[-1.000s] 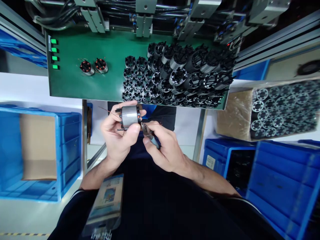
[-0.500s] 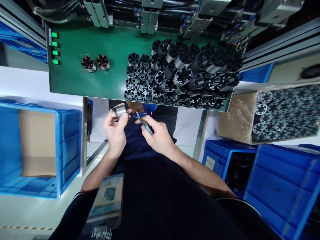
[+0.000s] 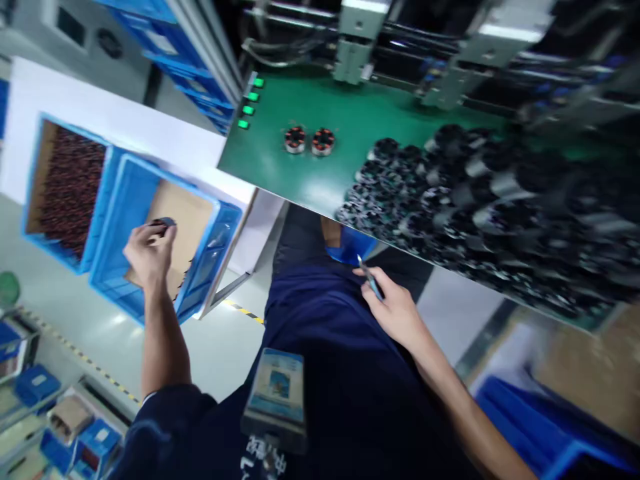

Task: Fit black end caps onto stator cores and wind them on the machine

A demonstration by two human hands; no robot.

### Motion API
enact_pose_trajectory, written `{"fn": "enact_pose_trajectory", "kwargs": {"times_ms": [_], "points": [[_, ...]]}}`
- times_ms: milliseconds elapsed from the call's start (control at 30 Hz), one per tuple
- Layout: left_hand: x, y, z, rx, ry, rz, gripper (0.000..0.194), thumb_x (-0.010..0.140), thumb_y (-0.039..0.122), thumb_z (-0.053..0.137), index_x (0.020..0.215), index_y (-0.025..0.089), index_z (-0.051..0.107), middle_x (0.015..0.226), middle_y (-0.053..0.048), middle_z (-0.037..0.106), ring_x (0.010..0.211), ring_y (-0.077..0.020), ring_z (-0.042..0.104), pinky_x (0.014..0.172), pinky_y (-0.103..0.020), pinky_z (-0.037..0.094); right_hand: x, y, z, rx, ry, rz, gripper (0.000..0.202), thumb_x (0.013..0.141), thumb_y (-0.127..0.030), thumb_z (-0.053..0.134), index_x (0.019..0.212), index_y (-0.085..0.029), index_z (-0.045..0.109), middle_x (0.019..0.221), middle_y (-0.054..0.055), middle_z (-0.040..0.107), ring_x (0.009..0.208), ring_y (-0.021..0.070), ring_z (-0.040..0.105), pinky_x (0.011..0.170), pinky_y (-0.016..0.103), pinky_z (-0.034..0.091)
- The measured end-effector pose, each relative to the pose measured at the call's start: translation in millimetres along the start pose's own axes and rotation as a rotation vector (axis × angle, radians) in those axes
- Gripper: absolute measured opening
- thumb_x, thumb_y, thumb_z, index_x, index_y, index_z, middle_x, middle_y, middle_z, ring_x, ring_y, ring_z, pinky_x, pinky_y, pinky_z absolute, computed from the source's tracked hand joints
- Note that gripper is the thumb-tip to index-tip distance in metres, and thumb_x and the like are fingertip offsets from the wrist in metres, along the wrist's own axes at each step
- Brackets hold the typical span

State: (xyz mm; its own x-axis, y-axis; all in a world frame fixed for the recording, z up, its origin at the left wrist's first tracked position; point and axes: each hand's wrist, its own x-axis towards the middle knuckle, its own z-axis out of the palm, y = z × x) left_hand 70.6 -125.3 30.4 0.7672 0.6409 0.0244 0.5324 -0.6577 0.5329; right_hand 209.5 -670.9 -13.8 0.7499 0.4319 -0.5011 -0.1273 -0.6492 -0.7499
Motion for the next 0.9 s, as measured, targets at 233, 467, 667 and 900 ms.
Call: {"fn": "enact_pose_trajectory", "kwargs": {"times_ms": [233, 467, 667, 900], "points": [[-11, -51, 22.0, 0.199, -0.239, -0.253, 0.034, 0.093, 0.053, 0.087, 0.097, 0.02, 0.088, 0.128, -0.015, 0.093, 0.118, -0.032, 0.084, 0.112, -0.043, 0.065, 5, 10, 11, -0.134, -0.102, -0.028, 0.052, 0.104, -0.059, 0.063, 0.136, -0.026, 0.088, 0.121, 0.013, 0.095, 0.093, 0.0312, 0.088, 0.1, 0.042, 0.069], [-32, -55, 11.4, 0.096, -0.514, -0.187, 0.061, 0.121, 0.072, 0.06, 0.103, 0.02, 0.085, 0.124, -0.013, 0.091, 0.118, -0.0273, 0.084, 0.121, -0.05, 0.063, 13, 4, 21, -0.225, -0.18, -0.037, 0.059, 0.106, -0.068, 0.062, 0.14, -0.028, 0.086, 0.119, 0.012, 0.096, 0.09, 0.0334, 0.09, 0.098, 0.045, 0.072], [-35, -38, -15.0, 0.114, -0.475, -0.129, 0.056, 0.102, 0.077, 0.074, 0.093, 0.024, 0.089, 0.104, -0.011, 0.093, 0.094, -0.0324, 0.086, 0.092, -0.041, 0.069, 11, -16, 29, -0.194, -0.24, -0.128, 0.054, 0.112, -0.06, 0.059, 0.145, -0.024, 0.082, 0.132, 0.015, 0.093, 0.115, 0.0345, 0.091, 0.104, 0.045, 0.07], [28, 79, 42.9, 0.001, 0.032, 0.294, 0.036, 0.115, 0.054, 0.075, 0.14, 0.03, 0.085, 0.16, -0.01, 0.082, 0.15, -0.0369, 0.077, 0.137, -0.058, 0.057, 9, -26, 35, -0.143, -0.251, -0.173, 0.04, 0.113, -0.044, 0.059, 0.139, -0.023, 0.08, 0.118, 0.011, 0.089, 0.105, 0.0287, 0.085, 0.104, 0.042, 0.066]]}}
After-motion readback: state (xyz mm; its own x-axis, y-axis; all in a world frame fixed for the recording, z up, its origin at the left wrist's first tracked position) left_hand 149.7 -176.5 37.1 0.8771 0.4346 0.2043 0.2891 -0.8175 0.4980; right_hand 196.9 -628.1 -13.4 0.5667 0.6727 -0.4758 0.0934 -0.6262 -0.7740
